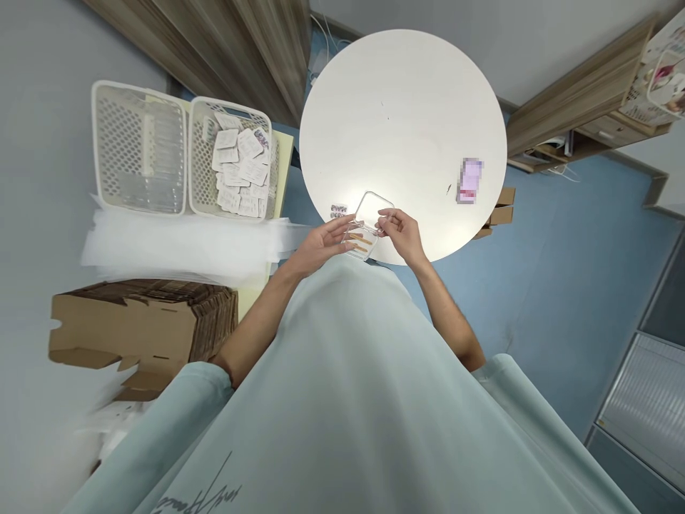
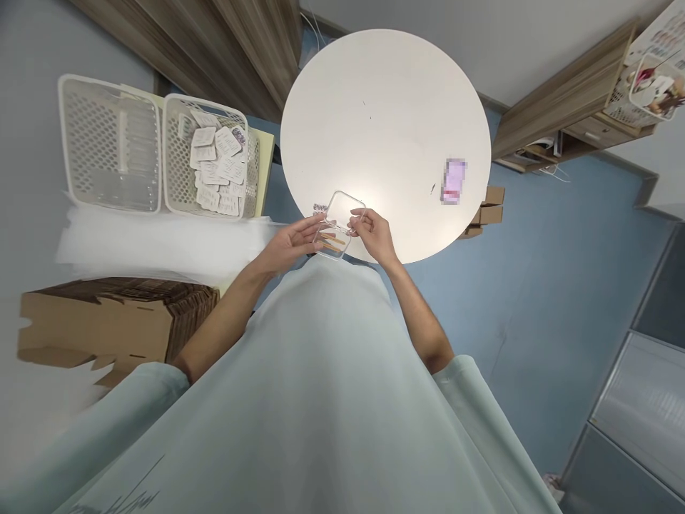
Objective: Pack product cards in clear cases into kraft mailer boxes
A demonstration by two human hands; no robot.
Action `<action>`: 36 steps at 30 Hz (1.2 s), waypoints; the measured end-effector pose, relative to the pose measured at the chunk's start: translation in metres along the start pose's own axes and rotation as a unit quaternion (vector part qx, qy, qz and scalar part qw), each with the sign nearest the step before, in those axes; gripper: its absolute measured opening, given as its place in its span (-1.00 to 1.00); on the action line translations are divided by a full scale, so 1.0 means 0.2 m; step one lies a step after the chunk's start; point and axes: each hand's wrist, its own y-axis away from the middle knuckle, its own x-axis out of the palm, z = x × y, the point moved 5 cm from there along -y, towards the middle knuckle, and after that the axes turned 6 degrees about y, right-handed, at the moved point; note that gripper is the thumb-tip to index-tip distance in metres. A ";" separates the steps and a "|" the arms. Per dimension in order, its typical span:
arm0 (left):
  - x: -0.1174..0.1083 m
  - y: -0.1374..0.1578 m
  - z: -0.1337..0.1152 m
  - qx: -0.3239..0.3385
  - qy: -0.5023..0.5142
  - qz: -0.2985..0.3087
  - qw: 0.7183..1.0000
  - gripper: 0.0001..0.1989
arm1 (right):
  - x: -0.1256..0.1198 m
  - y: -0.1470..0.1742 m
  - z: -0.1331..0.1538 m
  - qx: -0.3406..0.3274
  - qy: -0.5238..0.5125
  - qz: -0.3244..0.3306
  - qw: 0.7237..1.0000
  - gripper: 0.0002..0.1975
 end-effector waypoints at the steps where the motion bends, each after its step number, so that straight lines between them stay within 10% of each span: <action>1: 0.00 0.00 -0.01 0.003 0.000 -0.012 1.000 -0.09 | 0.00 -0.01 0.00 0.005 0.002 0.004 1.000 -0.22; 19: -0.21 0.09 0.07 -0.008 0.096 -0.191 0.977 -0.41 | 0.19 -0.32 -0.12 0.015 0.128 0.049 0.990 -0.32; 36: -0.55 0.51 0.11 0.051 0.219 -0.316 0.922 -0.37 | 0.61 -0.73 -0.46 0.038 0.515 0.079 0.853 -0.58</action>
